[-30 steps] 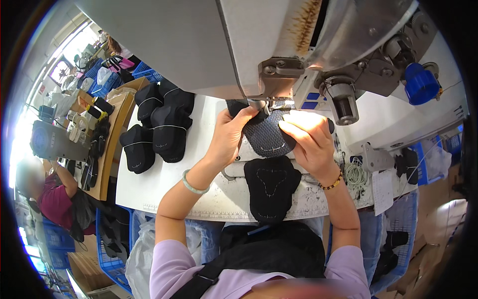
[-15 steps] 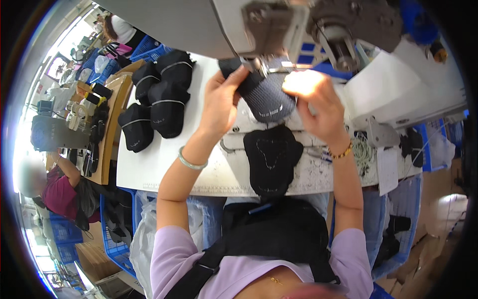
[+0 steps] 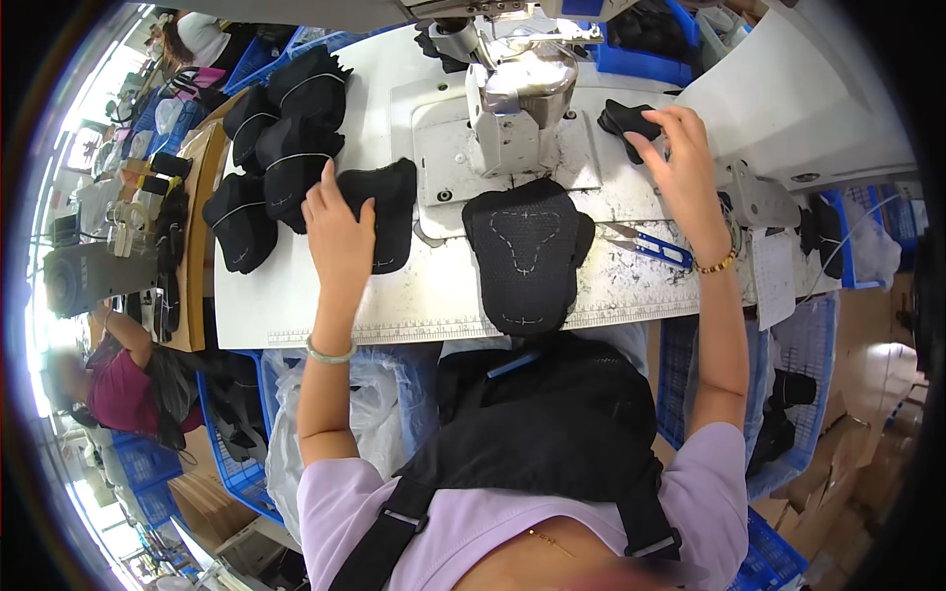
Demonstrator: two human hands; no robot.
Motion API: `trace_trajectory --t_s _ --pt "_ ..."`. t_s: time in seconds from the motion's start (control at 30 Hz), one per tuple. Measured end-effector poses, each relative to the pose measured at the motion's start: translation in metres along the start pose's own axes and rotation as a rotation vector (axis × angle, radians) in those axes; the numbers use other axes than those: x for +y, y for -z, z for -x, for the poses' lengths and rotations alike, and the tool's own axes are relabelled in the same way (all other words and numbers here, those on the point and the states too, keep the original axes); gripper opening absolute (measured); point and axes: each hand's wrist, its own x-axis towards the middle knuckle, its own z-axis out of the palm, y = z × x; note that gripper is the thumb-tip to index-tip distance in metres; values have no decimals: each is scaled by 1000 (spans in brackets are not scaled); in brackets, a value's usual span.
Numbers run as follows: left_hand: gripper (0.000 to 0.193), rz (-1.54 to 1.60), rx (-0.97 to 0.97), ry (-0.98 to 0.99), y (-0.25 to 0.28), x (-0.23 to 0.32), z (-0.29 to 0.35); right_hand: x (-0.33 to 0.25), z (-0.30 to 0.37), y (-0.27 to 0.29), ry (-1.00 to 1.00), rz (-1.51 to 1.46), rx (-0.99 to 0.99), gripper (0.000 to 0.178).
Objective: The recorder uses an industrial sewing machine to stitch together black fabric/foam shoe components.
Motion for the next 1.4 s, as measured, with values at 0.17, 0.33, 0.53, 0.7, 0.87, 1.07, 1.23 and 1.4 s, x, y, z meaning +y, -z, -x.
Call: trace_trajectory --t_s 0.17,0.33,0.53,0.7,0.87,1.07,1.23,1.4 --pt "40 243 -153 -385 0 50 24 10 -5 -19 -11 18 -70 25" --pt "54 338 -404 -404 -17 74 36 10 -12 -14 -149 -180 -143 13" --pt "43 335 -345 -393 -21 83 40 -8 -3 -9 -79 98 14 13" --pt "30 562 -241 -332 -23 80 46 -87 20 6 152 5 122 15" --pt "16 1846 -467 537 2 117 34 -132 42 -3 448 -53 94 15" --pt "30 1781 -458 402 12 124 29 -128 36 -13 458 -192 100 16" --pt "20 1756 -432 468 6 126 21 -116 41 -22 -47 -678 185 23" --pt "20 1750 -475 449 7 128 16 -119 30 -15 -455 -985 -145 18"
